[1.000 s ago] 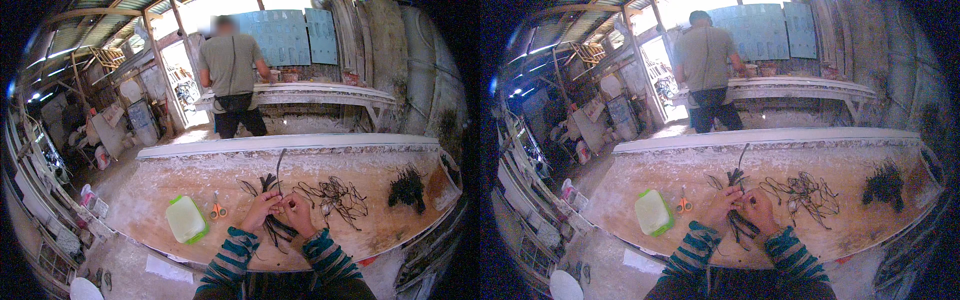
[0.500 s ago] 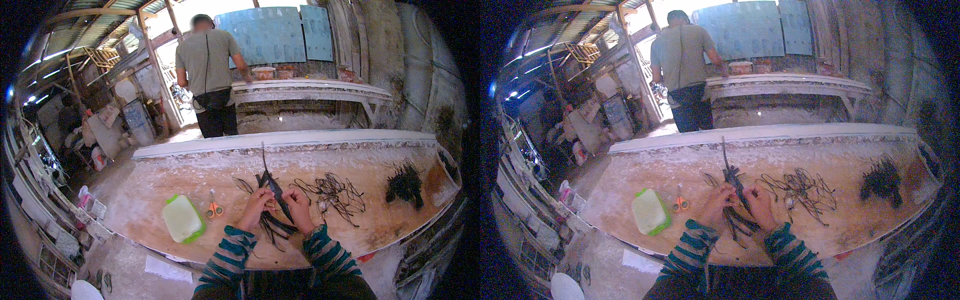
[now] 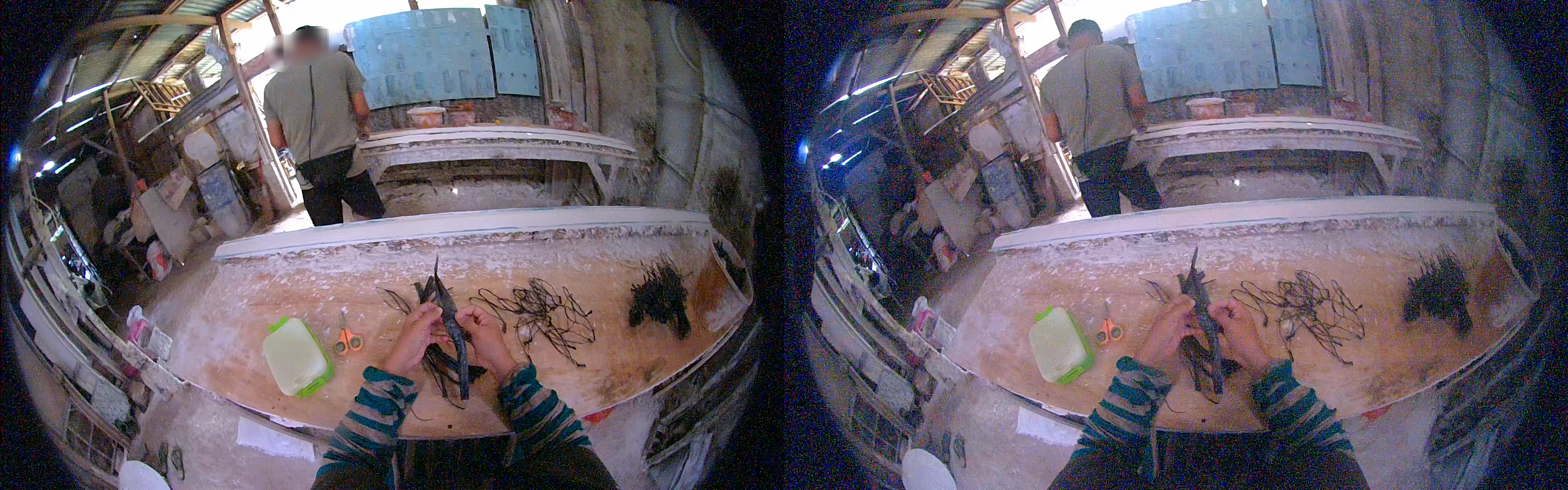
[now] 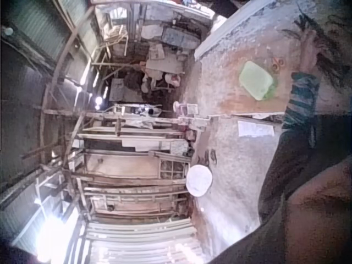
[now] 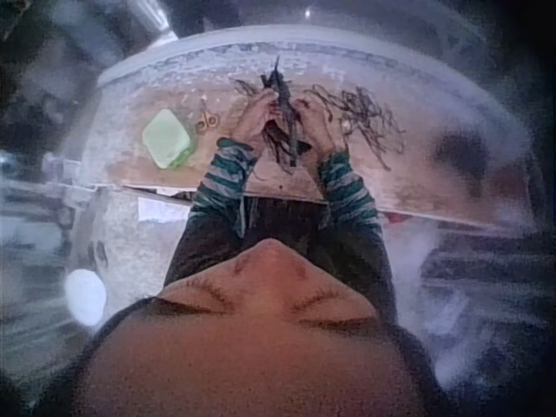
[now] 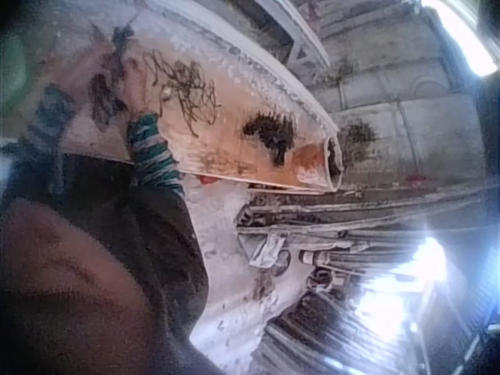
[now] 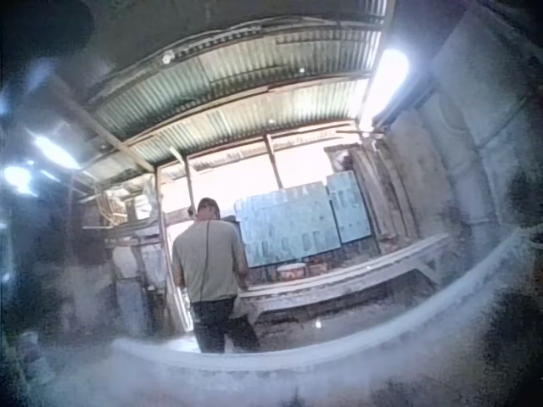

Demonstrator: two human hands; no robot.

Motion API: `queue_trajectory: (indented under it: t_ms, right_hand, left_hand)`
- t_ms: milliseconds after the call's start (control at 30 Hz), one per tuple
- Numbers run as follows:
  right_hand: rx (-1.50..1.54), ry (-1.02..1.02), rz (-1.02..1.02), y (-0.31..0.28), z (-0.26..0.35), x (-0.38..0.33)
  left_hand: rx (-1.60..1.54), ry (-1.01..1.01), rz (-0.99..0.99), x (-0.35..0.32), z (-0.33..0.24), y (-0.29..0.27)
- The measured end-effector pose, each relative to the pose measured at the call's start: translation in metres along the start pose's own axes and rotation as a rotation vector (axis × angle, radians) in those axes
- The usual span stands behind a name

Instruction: The person uses orange-handled scissors to trim a bundle of dark flexible strips, then places the scissors on a wooden workbench and continues to separate and arrange the strips by hand. A second person works at a nearby bench in the background.

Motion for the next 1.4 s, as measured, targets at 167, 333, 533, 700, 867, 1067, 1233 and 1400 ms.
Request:
queue_trajectory:
  t_ms: [167, 333, 533, 700, 867, 1067, 1233, 1400]
  right_hand:
    - [0.002, -0.026, -0.006, 0.007, 0.011, -0.002]
    - [-0.116, -0.110, 0.012, 0.003, 0.013, 0.000]
    - [-0.408, -0.138, -0.011, -0.001, 0.007, 0.003]
    - [-0.376, -0.153, -0.022, 0.000, 0.009, 0.001]
    - [-0.302, -0.143, -0.024, 0.001, 0.012, 0.000]
    - [-0.237, -0.104, -0.043, 0.002, 0.015, -0.002]
    - [-0.100, -0.052, -0.024, -0.004, 0.005, 0.002]
    - [-0.004, -0.014, 0.016, -0.002, 0.004, 0.002]
  left_hand:
    - [0.073, 0.014, -0.055, 0.000, -0.003, -0.003]
    - [0.170, 0.047, -0.050, -0.003, -0.009, 0.009]
    - [0.121, 0.090, -0.049, -0.002, -0.009, 0.007]
    - [0.166, 0.052, -0.062, -0.005, -0.016, 0.009]
    - [0.149, 0.059, -0.036, -0.002, -0.013, 0.006]
    - [0.156, 0.087, 0.009, 0.000, -0.012, 0.006]
    - [0.153, 0.105, -0.008, -0.005, -0.021, 0.014]
    - [0.172, 0.097, 0.031, -0.001, -0.016, 0.009]
Point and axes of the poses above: each hand's wrist, its own x-axis towards the middle knuckle, its own y-axis out of the palm, z = x × y, the point moved 7 cm from there along x, towards the middle knuckle, and after that the axes turned 6 degrees about z, right-handed, at the moved point
